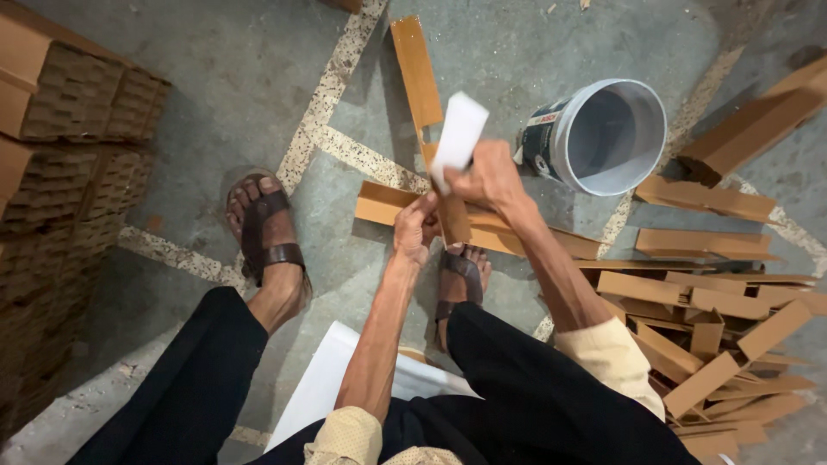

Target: The person applies white adhesive to the edges and grooves of rectangular wooden pieces using a white foam brush. They repeatedly dip the brush into a bucket of glue and spread it along the surfaces of the wood, handling the pieces one at a time.

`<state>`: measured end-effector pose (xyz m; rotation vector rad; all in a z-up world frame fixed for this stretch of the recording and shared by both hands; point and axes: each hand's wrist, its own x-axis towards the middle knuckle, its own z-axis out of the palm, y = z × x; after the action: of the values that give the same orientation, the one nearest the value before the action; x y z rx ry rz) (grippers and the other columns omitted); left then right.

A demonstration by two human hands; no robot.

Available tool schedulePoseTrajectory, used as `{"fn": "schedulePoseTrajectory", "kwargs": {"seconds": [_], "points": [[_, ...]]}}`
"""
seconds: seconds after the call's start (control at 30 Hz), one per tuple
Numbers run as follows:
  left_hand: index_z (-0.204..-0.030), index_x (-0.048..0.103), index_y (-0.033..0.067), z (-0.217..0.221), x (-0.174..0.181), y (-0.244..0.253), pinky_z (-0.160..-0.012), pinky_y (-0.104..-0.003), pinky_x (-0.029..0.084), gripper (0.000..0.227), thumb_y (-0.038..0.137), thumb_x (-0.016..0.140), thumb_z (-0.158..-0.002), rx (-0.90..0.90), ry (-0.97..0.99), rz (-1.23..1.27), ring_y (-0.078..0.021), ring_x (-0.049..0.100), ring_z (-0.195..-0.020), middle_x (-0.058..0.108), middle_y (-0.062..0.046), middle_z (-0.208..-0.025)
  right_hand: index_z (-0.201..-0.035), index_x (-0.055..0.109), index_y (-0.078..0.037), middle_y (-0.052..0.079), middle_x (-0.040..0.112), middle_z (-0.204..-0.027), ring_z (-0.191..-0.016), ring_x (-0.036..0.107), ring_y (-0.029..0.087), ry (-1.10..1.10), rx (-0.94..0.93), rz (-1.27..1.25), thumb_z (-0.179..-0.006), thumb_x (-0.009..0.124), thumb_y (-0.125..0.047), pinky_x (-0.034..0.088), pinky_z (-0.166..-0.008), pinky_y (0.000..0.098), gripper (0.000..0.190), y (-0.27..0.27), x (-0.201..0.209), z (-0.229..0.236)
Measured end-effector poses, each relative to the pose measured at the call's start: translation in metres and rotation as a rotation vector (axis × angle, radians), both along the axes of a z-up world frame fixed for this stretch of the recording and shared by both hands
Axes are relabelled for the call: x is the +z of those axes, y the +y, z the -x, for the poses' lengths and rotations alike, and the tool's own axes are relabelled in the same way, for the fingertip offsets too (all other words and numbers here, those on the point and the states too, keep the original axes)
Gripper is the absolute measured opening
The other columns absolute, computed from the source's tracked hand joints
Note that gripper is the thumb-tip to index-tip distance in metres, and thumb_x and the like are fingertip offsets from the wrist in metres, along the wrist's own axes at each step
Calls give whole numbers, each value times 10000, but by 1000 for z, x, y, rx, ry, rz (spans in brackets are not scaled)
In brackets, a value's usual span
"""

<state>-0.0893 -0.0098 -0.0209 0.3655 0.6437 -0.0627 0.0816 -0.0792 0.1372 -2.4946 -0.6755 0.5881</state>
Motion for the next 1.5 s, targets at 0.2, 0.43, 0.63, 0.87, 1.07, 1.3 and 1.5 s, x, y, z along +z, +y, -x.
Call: {"fn": "schedulePoseTrajectory", "kwargs": {"seconds": [0.2,0.43,0.63,0.87,1.07,1.3,1.5], "points": [[-1172,679,18,-10,34,17,-840,-355,583,359,327,669,-991,-42,-43,93,-182,713,-925,740,-63,-1047,-1026,747,-15,105,767,-900,-786,724,178,124,-188,-382,-867,804,-185,572,-688,340,240,-43,39,9],[-1197,681,35,-8,43,26,-871,-373,583,395,352,696,-963,-47,-8,141,-191,717,-953,741,-64,-1061,-1117,715,-6,101,749,-966,-839,700,183,-80,-7,-448,-924,746,18,549,-745,290,197,-14,30,-25],[-1202,682,44,-6,43,26,-863,-356,578,382,342,692,-962,-49,-12,145,-172,713,-946,741,-46,-1065,-1112,706,-6,128,748,-1038,-964,736,231,-29,171,-617,-856,599,97,567,-861,310,296,2,2,-39],[-1212,684,44,-6,44,28,-854,-341,570,363,328,705,-987,-26,-15,134,-161,694,-931,729,-35,-1055,-1075,730,-45,128,736,-988,-917,680,295,-1,200,-463,-837,773,-36,529,-836,368,242,5,-3,-46],[-1178,697,57,-7,47,26,-847,-337,573,361,345,703,-960,-33,13,136,-156,704,-910,742,-33,-1024,-1161,718,-46,139,722,-1058,-992,666,312,-143,191,-480,-812,759,-53,522,-879,397,352,0,28,-46],[-1119,707,68,-11,49,23,-810,-312,565,315,336,691,-953,-37,17,132,-128,692,-840,735,-2,-954,-1080,768,-33,121,734,-895,-699,656,243,-213,-68,-250,-936,743,-156,511,-651,350,191,-11,83,-3],[-1078,698,51,-15,48,17,-670,-273,559,300,329,734,-970,-60,37,8,-110,645,-726,696,-11,-867,-951,730,-12,127,701,-740,-585,681,261,-264,-54,-254,-896,770,-191,521,-553,380,191,1,43,18]]}}
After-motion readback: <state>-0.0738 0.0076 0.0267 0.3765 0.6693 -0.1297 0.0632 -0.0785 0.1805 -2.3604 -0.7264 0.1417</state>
